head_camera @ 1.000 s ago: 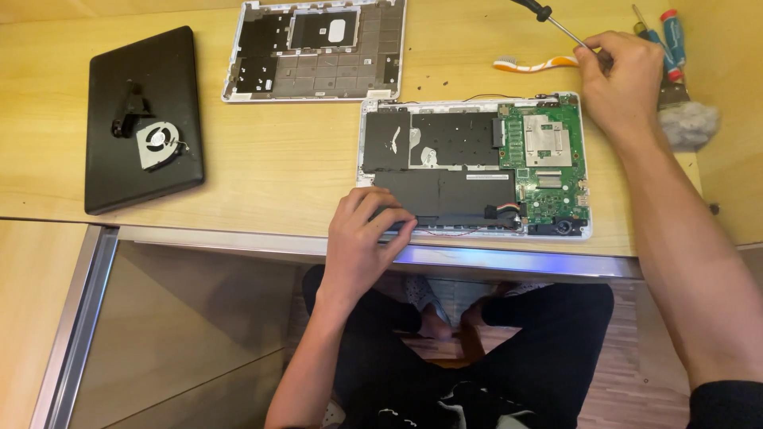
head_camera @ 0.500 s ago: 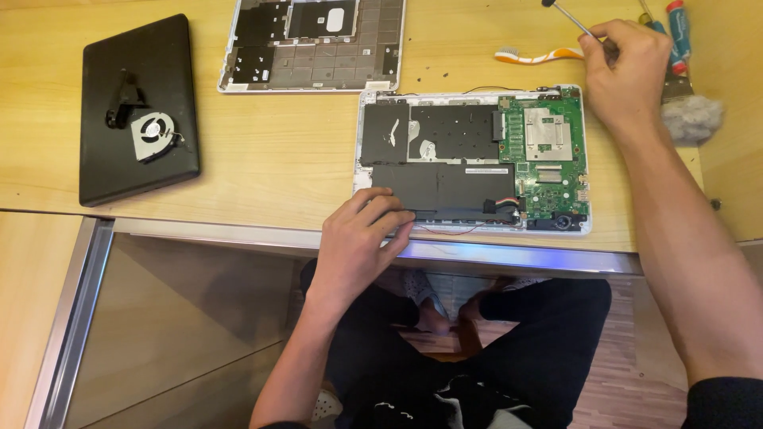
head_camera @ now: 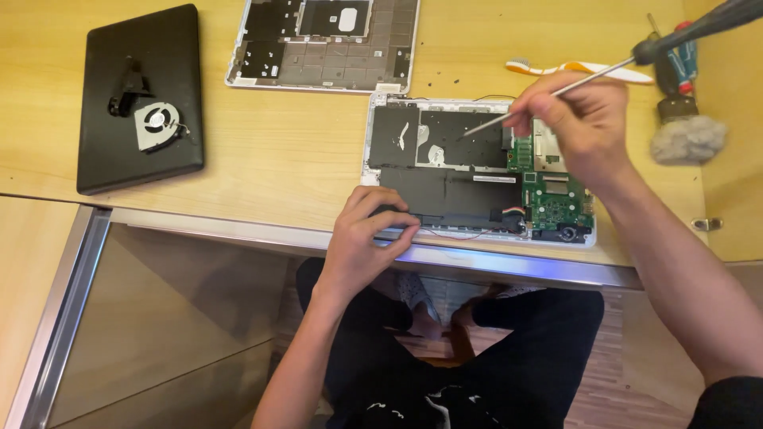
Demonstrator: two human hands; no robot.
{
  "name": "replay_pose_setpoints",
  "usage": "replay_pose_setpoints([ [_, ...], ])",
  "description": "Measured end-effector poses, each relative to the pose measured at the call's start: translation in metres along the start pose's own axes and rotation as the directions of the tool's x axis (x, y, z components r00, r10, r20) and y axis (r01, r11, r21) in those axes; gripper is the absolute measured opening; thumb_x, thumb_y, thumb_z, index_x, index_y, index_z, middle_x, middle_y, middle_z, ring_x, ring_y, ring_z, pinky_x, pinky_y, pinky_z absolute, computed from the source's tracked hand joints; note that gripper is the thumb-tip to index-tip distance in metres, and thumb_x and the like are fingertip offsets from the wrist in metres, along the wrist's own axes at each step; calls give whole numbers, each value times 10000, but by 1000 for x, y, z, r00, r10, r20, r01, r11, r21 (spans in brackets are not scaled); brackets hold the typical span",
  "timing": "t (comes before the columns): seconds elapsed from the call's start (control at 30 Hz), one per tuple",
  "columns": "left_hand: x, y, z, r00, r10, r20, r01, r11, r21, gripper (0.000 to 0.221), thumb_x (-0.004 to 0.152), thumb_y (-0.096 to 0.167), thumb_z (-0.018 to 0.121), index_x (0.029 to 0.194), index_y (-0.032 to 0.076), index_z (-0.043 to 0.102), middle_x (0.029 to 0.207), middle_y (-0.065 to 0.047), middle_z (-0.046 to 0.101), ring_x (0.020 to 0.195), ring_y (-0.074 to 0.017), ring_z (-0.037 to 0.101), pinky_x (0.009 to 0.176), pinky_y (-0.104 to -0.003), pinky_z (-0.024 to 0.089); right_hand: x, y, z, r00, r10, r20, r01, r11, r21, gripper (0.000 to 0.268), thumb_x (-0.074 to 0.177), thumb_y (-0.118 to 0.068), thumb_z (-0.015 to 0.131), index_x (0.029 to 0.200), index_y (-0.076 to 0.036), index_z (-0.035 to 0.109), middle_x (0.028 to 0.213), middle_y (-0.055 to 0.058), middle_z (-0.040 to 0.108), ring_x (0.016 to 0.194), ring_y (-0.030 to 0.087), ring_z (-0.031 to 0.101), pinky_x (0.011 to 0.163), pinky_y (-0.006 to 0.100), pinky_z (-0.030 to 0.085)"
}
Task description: Disassembling a laptop to access internal components by removing screws and prying parts loose with a screwdriver.
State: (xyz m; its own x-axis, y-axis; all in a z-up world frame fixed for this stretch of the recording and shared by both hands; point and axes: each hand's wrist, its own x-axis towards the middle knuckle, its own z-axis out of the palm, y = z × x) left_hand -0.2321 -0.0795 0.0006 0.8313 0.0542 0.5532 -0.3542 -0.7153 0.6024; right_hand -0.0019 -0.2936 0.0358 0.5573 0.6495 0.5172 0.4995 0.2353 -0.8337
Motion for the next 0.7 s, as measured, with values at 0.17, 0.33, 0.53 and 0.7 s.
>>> replay_pose_setpoints([
  [0.17, 1, 1, 5, 991, -113, -71, 113, 994, -10, 137, 771, 38, 854, 859, 117, 784, 906, -20, 696, 1033, -258, 661, 925, -399, 587, 15, -26, 43, 976, -75, 205, 61, 995, 75, 262, 1037, -102, 563, 868, 26, 716, 720, 117, 700, 674, 182, 689, 709, 291, 560],
  [0.33, -5, -5, 9, 987, -139, -80, 140, 990, 9, 153, 760, 83, 864, 874, 155, 793, 987, -5, 691, 1104, -253, 649, 972, -402, 579, 8, -23, 66, 927, -192, 324, 174, 981, 81, 262, 1014, -113, 577, 818, -26, 727, 652, 78, 698, 586, 195, 691, 634, 291, 557],
  [0.53, 2, 6, 4, 983, -145, -109, 149, 989, 27, 137, 758, 61, 858, 855, 125, 784, 1205, -106, 595, 1309, -390, 545, 1103, -530, 495, -11, -9, 74, 952, -153, 266, 172, 984, -47, 266, 1024, -111, 578, 804, -53, 717, 639, 45, 690, 565, 208, 678, 629, 301, 564],
  [0.7, -1, -1, 6, 982, -166, -87, 165, 986, -21, 151, 766, 86, 867, 873, 169, 800, 1195, -74, 620, 1313, -356, 556, 1122, -506, 484, -15, -6, 79, 946, -168, 278, 184, 983, -29, 237, 1021, -95, 587, 826, -39, 710, 652, 44, 677, 574, 200, 668, 630, 291, 561],
])
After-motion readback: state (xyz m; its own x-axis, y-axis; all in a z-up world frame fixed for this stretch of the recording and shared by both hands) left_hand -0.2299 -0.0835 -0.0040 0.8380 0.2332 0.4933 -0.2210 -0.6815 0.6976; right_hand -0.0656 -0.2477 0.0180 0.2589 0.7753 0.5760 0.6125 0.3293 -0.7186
